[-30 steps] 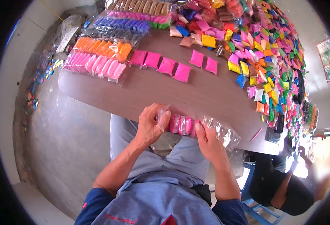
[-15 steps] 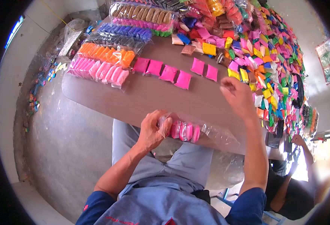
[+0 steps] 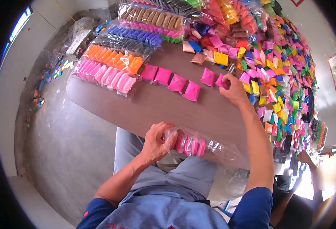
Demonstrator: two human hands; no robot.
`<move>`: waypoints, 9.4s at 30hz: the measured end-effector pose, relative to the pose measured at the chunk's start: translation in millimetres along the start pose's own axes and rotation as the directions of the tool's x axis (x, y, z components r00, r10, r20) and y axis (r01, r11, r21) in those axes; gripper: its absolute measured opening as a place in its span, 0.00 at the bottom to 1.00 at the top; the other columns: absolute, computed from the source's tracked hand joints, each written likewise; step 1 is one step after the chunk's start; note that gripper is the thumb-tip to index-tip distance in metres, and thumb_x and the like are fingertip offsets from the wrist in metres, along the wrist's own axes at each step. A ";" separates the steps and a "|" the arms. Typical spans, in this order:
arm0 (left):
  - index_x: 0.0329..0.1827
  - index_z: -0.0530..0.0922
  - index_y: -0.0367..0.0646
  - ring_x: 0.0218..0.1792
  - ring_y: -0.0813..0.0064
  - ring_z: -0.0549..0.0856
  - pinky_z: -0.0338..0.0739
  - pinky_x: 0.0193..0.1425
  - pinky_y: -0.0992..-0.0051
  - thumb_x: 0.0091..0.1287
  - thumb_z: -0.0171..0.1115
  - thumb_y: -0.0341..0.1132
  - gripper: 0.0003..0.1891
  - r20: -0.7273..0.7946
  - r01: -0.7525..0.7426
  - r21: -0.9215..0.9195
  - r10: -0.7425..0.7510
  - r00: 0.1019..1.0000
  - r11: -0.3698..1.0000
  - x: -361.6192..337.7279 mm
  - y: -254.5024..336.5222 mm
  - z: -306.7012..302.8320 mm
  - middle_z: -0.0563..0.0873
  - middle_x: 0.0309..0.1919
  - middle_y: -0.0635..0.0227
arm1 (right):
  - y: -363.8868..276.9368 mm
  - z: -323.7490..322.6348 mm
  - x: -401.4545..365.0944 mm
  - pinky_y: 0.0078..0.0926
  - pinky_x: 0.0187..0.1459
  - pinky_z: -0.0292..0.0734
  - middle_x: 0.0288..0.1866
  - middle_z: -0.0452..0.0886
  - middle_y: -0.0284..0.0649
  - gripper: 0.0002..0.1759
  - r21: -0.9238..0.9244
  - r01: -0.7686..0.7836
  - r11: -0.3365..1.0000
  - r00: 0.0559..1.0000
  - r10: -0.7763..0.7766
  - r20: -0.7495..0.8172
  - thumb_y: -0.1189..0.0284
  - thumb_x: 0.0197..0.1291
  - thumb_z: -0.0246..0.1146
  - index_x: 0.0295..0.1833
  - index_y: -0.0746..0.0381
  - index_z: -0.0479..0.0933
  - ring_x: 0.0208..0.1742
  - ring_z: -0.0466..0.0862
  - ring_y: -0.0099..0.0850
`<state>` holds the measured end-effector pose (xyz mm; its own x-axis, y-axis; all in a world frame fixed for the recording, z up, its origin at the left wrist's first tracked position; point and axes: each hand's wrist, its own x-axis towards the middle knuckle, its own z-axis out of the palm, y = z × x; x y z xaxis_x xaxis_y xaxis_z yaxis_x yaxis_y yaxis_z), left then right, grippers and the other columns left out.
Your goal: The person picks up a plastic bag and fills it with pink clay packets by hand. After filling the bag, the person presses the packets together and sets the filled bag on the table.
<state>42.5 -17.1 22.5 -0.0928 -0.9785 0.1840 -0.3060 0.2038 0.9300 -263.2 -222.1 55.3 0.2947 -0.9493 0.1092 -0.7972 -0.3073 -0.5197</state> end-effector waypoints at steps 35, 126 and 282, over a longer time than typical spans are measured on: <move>0.45 0.82 0.34 0.45 0.63 0.83 0.75 0.56 0.67 0.71 0.60 0.35 0.12 -0.023 -0.027 -0.011 0.027 0.999 1.000 -1.3 7.5 0.2 0.86 0.41 0.56 | -10.8 -35.8 -115.8 0.37 0.51 0.84 0.57 0.81 0.41 0.28 0.901 -0.209 0.381 0.939 0.336 0.076 0.74 0.54 0.70 0.62 0.63 0.74 0.50 0.85 0.38; 0.53 0.83 0.39 0.44 0.56 0.81 0.75 0.55 0.65 0.66 0.62 0.35 0.15 -0.008 0.007 0.036 -0.007 1.000 0.999 -2.6 1.0 3.1 0.85 0.44 0.58 | -186.6 -81.2 -174.6 0.22 0.34 0.79 0.33 0.87 0.41 0.08 0.188 -0.034 0.982 0.979 0.071 -0.192 0.72 0.65 0.68 0.46 0.65 0.83 0.33 0.87 0.23; 0.42 0.83 0.39 0.39 0.57 0.83 0.76 0.51 0.63 0.66 0.63 0.39 0.11 -0.120 -0.170 0.039 0.173 0.978 0.985 -3.1 -2.6 8.4 0.85 0.37 0.60 | -189.1 7.5 21.3 0.45 0.53 0.79 0.46 0.86 0.54 0.20 -0.176 0.416 0.892 0.872 -0.337 0.354 0.66 0.57 0.68 0.52 0.67 0.80 0.50 0.85 0.51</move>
<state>35.7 -14.3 16.9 -0.0301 -0.9248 0.3793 -0.3226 0.3681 0.8720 -102.1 -183.8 149.5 0.7126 -0.7010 -0.0298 -0.6812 -0.6811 -0.2686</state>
